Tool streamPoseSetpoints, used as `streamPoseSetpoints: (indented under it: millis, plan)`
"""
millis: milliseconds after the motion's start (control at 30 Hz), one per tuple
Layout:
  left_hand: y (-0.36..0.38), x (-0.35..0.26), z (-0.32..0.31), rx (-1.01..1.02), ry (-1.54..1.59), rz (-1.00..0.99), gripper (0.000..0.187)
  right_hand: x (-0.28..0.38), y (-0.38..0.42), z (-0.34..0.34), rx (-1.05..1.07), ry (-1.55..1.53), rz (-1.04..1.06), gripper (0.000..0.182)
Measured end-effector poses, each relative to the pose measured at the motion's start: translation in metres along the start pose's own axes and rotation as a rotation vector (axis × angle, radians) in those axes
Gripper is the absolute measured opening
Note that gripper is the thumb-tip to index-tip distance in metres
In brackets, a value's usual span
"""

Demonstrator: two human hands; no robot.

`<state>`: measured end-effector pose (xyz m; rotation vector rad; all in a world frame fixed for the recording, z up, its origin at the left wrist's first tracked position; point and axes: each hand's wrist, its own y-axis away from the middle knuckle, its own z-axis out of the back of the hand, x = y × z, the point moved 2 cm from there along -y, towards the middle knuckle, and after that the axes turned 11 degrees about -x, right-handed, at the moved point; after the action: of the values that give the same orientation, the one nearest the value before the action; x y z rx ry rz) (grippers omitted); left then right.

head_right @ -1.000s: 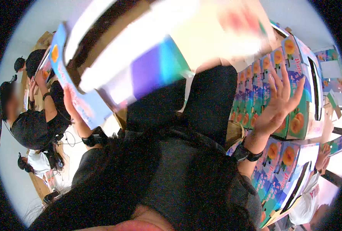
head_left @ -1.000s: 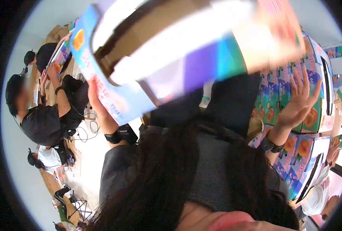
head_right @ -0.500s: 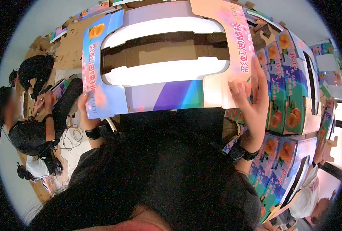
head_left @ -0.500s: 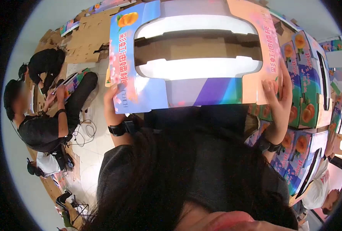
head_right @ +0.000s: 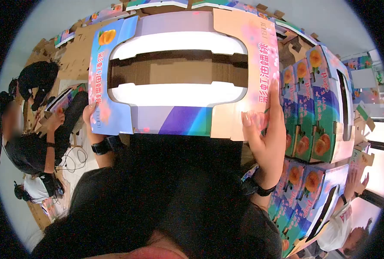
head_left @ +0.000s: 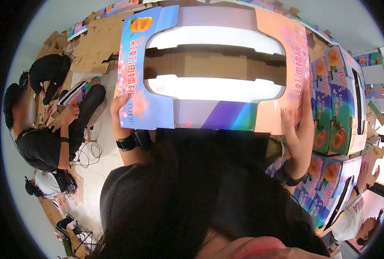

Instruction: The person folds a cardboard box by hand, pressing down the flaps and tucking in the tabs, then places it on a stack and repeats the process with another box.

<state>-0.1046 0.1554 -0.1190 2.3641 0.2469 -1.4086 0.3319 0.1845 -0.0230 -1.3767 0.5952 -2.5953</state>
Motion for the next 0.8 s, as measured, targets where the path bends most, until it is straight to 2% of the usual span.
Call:
streamPoseSetpoints:
  millis: [167, 233, 300, 333, 367, 400, 467, 567, 600, 700, 800]
  plan:
    - [0.027, -0.001, -0.007, -0.204, -0.118, -0.133, 0.042, -0.006, 0.003, 0.000, -0.015, -0.003, 0.003, 0.080]
    - [0.027, -0.004, 0.004, -0.174, -0.217, -0.140, 0.043, -0.004, 0.006, 0.002, -0.017, 0.085, 0.039, 0.081]
    - [0.018, -0.006, 0.027, -0.031, -0.357, -0.112, 0.044, 0.005, 0.016, 0.012, 0.076, 0.170, -0.200, 0.083]
    - [0.027, -0.015, 0.019, 0.010, -0.400, -0.017, 0.042, 0.010, 0.019, 0.015, 0.092, 0.179, -0.242, 0.083]
    - [0.023, -0.016, 0.020, 0.014, -0.427, -0.026, 0.041, 0.015, 0.023, 0.019, 0.107, 0.188, -0.284, 0.083]
    - [0.021, -0.019, 0.020, 0.016, -0.457, -0.029, 0.040, 0.020, 0.026, 0.020, 0.095, 0.163, -0.253, 0.083]
    - [0.026, -0.027, 0.021, 0.082, -0.795, -0.132, 0.041, 0.025, 0.037, 0.026, 0.039, 0.536, 0.128, 0.080]
    - [0.040, -0.051, -0.011, 0.070, -0.989, -0.165, 0.053, 0.052, 0.028, 0.023, 0.122, 0.507, 0.229, 0.072]
    - [0.047, -0.051, -0.021, -0.036, -1.012, -0.299, 0.048, 0.056, 0.026, 0.019, 0.146, 0.473, 0.249, 0.071]
    - [0.062, -0.062, -0.066, -0.055, -1.292, -0.989, 0.042, 0.066, 0.015, -0.004, 0.219, 0.444, 0.365, 0.072]
    - [0.077, -0.078, -0.104, 0.219, -1.466, -1.108, 0.047, 0.067, 0.012, -0.027, 0.212, 0.515, 0.464, 0.081]
